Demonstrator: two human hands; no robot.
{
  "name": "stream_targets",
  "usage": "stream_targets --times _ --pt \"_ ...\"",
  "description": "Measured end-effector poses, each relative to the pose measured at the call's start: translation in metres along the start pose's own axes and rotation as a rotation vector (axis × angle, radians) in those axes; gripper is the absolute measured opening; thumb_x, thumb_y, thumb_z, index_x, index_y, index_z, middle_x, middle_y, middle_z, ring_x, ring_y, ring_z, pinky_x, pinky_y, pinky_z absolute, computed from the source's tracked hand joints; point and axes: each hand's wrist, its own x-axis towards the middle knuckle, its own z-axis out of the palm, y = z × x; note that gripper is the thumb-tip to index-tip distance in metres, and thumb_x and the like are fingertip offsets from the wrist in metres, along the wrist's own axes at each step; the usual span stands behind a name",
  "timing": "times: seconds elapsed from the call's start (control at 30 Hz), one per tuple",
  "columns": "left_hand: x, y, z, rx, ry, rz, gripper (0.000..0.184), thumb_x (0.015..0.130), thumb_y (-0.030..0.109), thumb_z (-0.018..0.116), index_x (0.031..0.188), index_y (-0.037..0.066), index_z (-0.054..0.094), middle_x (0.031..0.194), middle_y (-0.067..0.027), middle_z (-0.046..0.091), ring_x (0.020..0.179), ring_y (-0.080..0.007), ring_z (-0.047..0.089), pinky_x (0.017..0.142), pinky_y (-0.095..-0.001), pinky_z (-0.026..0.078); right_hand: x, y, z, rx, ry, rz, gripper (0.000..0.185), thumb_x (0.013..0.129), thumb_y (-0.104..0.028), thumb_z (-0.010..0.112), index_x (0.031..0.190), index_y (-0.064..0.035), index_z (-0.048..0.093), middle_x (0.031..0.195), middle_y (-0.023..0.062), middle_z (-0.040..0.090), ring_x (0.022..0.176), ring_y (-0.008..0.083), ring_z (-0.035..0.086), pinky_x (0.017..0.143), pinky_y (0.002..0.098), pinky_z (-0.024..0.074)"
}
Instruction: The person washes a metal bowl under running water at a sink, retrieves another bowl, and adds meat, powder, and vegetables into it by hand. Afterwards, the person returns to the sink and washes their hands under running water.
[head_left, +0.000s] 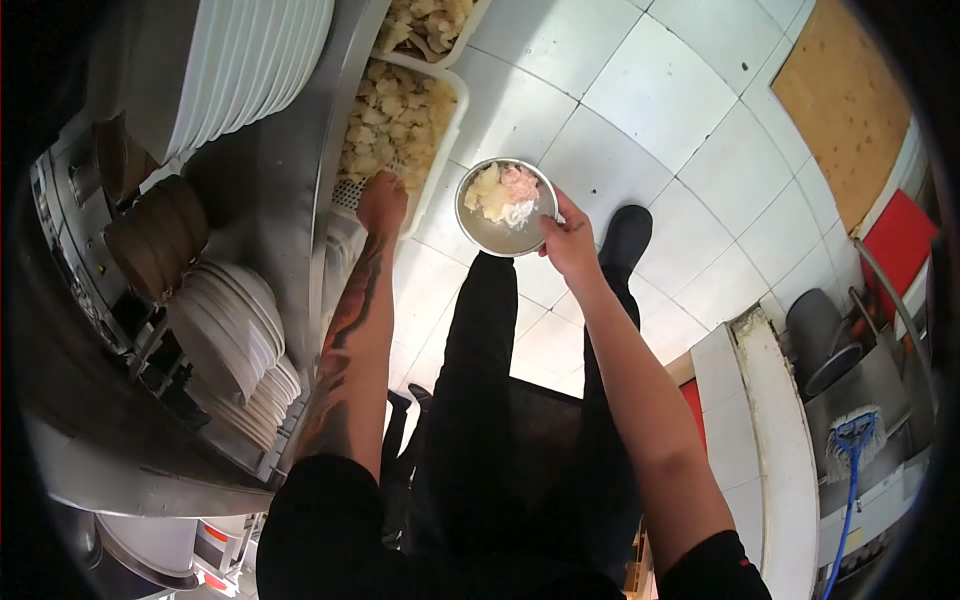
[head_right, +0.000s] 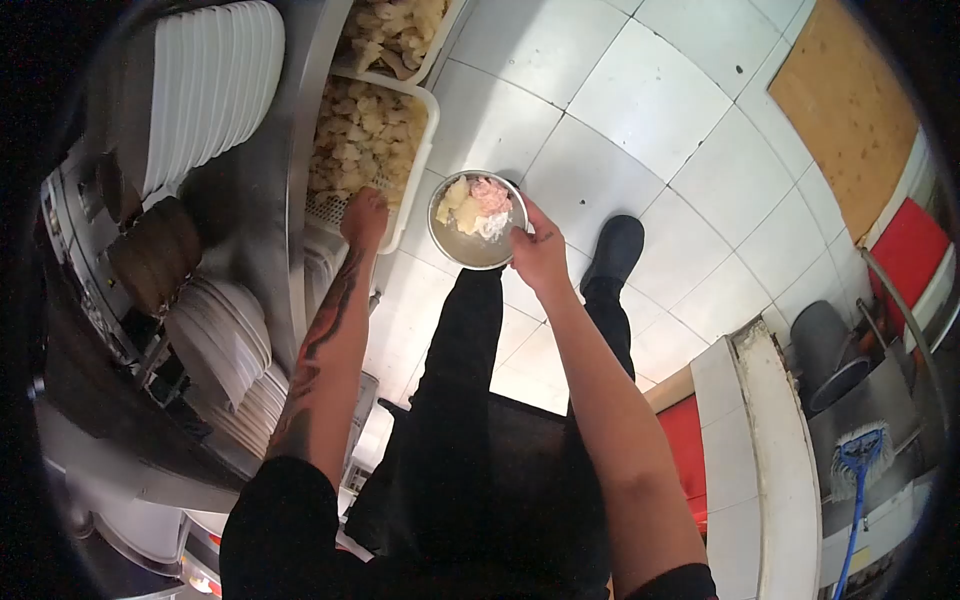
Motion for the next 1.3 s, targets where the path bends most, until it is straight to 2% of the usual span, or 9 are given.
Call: stream_targets --times 0.07,0.13,0.2,0.37,0.8,1.07,1.17,1.23,1.3 --pt "-0.021 0.013 -0.019 -0.105 0.124 0.007 0.022 0.084 0.018 0.066 0.102 0.008 0.062 0.094 -0.0107 0.064 0.081 -0.0273 0.064 0.068 -0.0366 0.05 -0.004 -0.002 0.0 0.009 0.01 0.003 0.052 0.088 -0.001 0.05 0.138 -0.0082 0.048 0.083 0.0049 0.064 0.052 0.008 0.054 0.046 0.0232 0.0456" --pt "-0.054 0.042 -0.051 -0.87 0.245 -0.129 0.017 0.084 0.014 0.068 0.096 0.003 0.062 0.09 -0.009 0.062 0.079 -0.0202 0.06 0.068 -0.03 0.048 -0.01 -0.01 0.009 0.052 0.036 0.018 0.05 0.088 0.0 0.05 0.138 -0.0085 0.048 0.082 0.0043 0.064 0.053 0.0082 0.054 0.046 0.0236 0.0457" --pt "-0.092 0.077 -0.093 -0.869 0.29 0.165 0.017 0.082 0.007 0.069 0.095 0.002 0.06 0.089 -0.0075 0.06 0.08 -0.0146 0.056 0.068 -0.0262 0.046 -0.021 -0.015 0.017 0.025 0.017 0.011 0.05 0.088 0.0 0.049 0.137 -0.0083 0.049 0.082 0.0044 0.065 0.053 0.0084 0.054 0.046 0.0239 0.0459" --pt "-0.157 0.135 -0.188 -0.493 0.344 0.354 0.026 0.077 0.014 0.071 0.099 0.004 0.062 0.121 -0.0236 0.049 0.116 -0.0406 0.045 0.1 -0.0469 0.035 -0.091 -0.075 0.044 -0.042 -0.004 -0.005 0.051 0.086 0.003 0.049 0.136 -0.0074 0.05 0.084 0.0066 0.066 0.051 0.0109 0.056 0.045 0.0259 0.0467" --pt "-0.342 0.135 -0.482 -0.732 0.529 0.346 0.034 0.072 0.01 0.072 0.102 0.003 0.059 0.106 -0.0159 0.058 0.101 -0.0378 0.054 0.088 -0.0449 0.044 -0.375 -0.349 0.12 -0.532 -0.227 -0.19 0.047 0.085 0.003 0.048 0.131 -0.0032 0.051 0.083 0.013 0.066 0.045 0.013 0.056 0.038 0.0256 0.0463" --pt "-0.384 0.023 -0.583 -0.923 0.89 0.071 0.04 0.076 0.01 0.072 0.112 0.004 0.057 0.115 -0.0143 0.057 0.103 -0.0298 0.054 0.087 -0.0391 0.044 -0.362 -0.459 0.341 -0.757 -0.525 -0.581 0.031 0.092 -0.016 0.055 0.12 -0.0036 0.05 0.09 0.012 0.066 0.049 0.0151 0.06 0.039 0.028 0.0457" --pt "-0.397 -0.024 -0.586 -1.057 0.924 -0.1 0.036 0.08 0.007 0.068 0.114 0.005 0.057 0.114 -0.0112 0.059 0.1 -0.023 0.055 0.08 -0.032 0.043 -0.305 -0.475 0.47 -0.688 -0.599 -0.662 0.034 0.09 -0.021 0.057 0.119 -0.0043 0.055 0.1 0.0188 0.066 0.071 0.0258 0.067 0.06 0.0373 0.0546" --pt "-0.41 -0.049 -0.569 -1.088 1.007 -0.256 0.033 0.083 0.003 0.063 0.115 0.005 0.057 0.112 -0.0094 0.06 0.098 -0.0184 0.056 0.076 -0.0268 0.042 -0.203 -0.45 0.561 -0.813 -0.527 -1.094 0.03 0.09 -0.019 0.055 0.118 -0.006 0.057 0.098 0.0181 0.067 0.071 0.0262 0.068 0.058 0.0369 0.0544" --pt "-0.434 -0.06 -0.567 -1.181 1.017 -0.378 0.032 0.084 0.002 0.062 0.115 0.003 0.057 0.112 -0.0096 0.06 0.097 -0.018 0.056 0.076 -0.0277 0.042 -0.183 -0.447 0.629 -0.738 -0.553 -0.984 0.03 0.091 -0.021 0.054 0.116 -0.0049 0.058 0.103 0.0172 0.067 0.073 0.0277 0.069 0.056 0.0356 0.055"
